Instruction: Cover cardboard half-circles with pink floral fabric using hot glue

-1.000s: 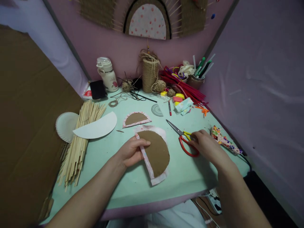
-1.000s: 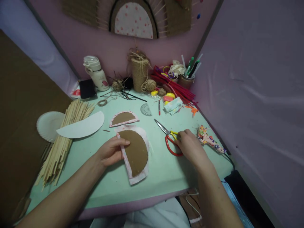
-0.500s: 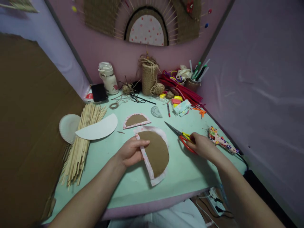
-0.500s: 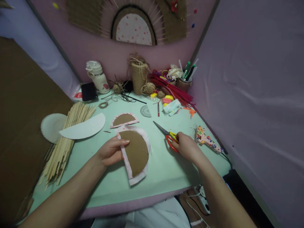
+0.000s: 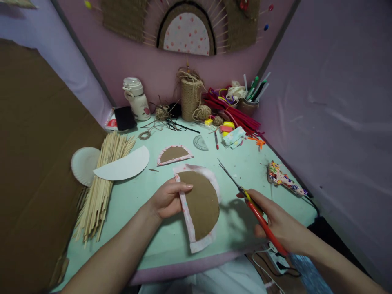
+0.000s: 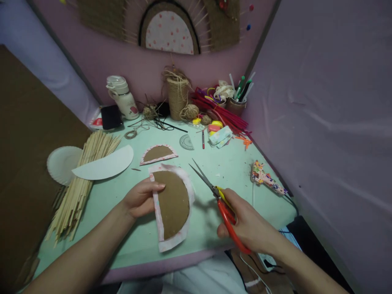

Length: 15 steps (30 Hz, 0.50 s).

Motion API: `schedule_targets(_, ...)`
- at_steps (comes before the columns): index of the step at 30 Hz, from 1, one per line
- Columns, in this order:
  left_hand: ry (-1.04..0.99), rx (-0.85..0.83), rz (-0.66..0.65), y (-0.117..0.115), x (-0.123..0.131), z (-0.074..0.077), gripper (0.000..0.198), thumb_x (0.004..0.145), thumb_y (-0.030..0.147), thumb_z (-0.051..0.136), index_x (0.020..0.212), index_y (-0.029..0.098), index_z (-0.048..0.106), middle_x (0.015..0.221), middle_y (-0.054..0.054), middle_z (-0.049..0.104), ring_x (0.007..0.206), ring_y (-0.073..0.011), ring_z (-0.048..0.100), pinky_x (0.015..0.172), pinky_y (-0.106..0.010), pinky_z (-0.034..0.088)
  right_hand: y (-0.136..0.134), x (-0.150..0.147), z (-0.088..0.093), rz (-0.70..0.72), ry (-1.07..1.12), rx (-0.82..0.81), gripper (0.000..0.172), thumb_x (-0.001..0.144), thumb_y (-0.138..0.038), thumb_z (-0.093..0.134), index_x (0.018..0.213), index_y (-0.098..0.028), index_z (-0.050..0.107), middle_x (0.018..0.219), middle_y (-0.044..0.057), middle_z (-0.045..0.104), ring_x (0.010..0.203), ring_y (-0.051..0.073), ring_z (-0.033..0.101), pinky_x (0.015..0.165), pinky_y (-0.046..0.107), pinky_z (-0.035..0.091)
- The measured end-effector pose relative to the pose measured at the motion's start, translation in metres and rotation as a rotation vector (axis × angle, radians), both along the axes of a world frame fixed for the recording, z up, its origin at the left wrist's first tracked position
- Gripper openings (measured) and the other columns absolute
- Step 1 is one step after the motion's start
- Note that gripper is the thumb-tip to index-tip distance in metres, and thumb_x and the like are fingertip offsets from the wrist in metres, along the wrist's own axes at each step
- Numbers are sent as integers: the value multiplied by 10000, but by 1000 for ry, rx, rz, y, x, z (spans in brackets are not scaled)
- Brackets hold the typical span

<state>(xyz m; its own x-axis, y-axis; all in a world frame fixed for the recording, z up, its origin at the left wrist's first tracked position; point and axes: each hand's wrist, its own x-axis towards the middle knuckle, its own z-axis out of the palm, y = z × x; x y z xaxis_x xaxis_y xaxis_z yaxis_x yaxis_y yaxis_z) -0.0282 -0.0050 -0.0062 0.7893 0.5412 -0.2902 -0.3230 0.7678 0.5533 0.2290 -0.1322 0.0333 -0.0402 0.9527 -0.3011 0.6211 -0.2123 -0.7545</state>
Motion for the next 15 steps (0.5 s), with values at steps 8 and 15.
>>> schedule_targets(8,-13,2,-43,-3,1,-1,256,690,113,703,943,96,735,888,-126,760,839,-249,711,820,-371,515,-10,-8,-5,71,-34,-42,401,609,-343,740,947,-219,562,825,-24,563,734,173,476,644,262,410)
schedule_targets(15,-16,-8,-56,-4,2,-2,276,701,102,700,975,88,731,904,-131,760,850,-242,714,817,-354,529,-11,-11,-2,40,15,-93,336,626,-342,732,869,-218,534,736,-51,485,661,141,387,565,239,335)
